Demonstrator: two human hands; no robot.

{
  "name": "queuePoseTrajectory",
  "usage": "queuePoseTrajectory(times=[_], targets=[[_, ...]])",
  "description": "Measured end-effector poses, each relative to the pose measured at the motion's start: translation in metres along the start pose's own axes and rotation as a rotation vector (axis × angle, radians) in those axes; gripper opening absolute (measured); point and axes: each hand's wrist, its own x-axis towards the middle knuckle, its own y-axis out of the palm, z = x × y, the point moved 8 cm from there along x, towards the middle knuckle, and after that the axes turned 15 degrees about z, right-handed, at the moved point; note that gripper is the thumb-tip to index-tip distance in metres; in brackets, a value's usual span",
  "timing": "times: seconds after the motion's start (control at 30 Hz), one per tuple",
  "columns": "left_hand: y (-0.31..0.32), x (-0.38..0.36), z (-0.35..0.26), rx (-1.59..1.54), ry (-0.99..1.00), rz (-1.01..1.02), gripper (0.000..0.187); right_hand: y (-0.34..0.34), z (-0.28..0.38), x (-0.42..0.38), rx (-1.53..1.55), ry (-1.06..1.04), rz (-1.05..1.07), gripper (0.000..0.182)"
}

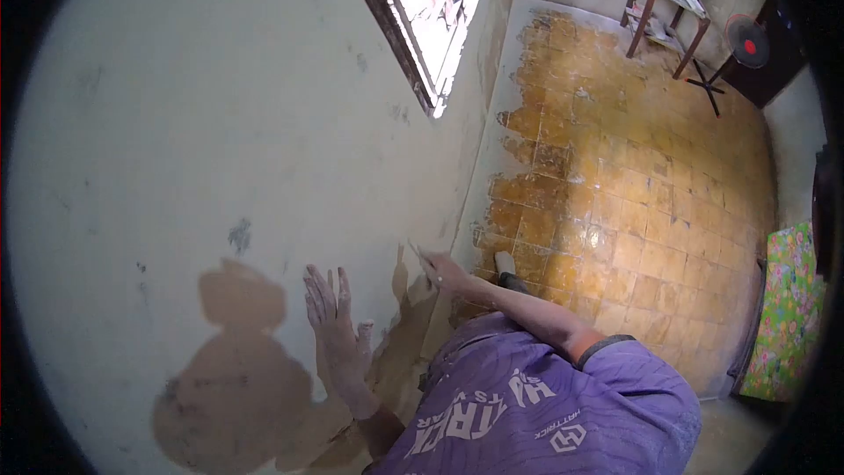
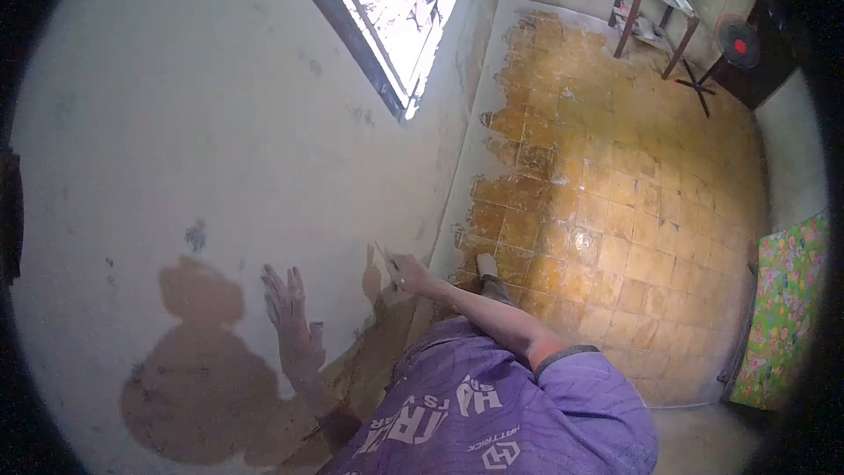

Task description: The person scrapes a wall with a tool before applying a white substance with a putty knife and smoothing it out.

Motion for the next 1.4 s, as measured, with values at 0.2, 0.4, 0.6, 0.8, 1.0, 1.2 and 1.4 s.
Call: queuePoseTrajectory(times=[0.2, 0.4, 0.6, 0.8, 1.0, 1.2, 1.4], targets=[[0.017, -0.047, 0.022, -0.102, -0.014, 0.005, 0.071, -0.036, 0.171, -0.031, 0.036, -0.409, -0.453, 0.050], [0.028, -0.093, 0.044, -0.231, -0.088, -0.031, 0.058, -0.003, 0.041, 0.047, -0.583, -0.230, -0.259, 0.057], [0.037, -0.120, 0.063, -0.284, -0.103, -0.042, 0.059, -0.049, -0.040, 0.038, 0.093, 0.092, -0.466, 0.043], [0.046, -0.128, 0.069, -0.287, -0.160, -0.032, 0.056, -0.004, 0.120, -0.002, -0.420, -0.542, -0.517, 0.041], [0.033, -0.135, 0.065, -0.258, -0.198, -0.010, 0.056, 0.021, -0.067, 0.049, -0.425, 0.263, 0.207, 0.047], [0.055, -0.140, 0.076, -0.403, -0.159, 0.004, 0.053, 0.014, -0.095, -0.069, 0.177, 0.322, -0.044, 0.032], [0.069, -0.119, 0.049, -0.662, 0.031, 0.129, 0.058, 0.014, -0.092, -0.179, 0.190, 0.326, -0.164, 0.040]])
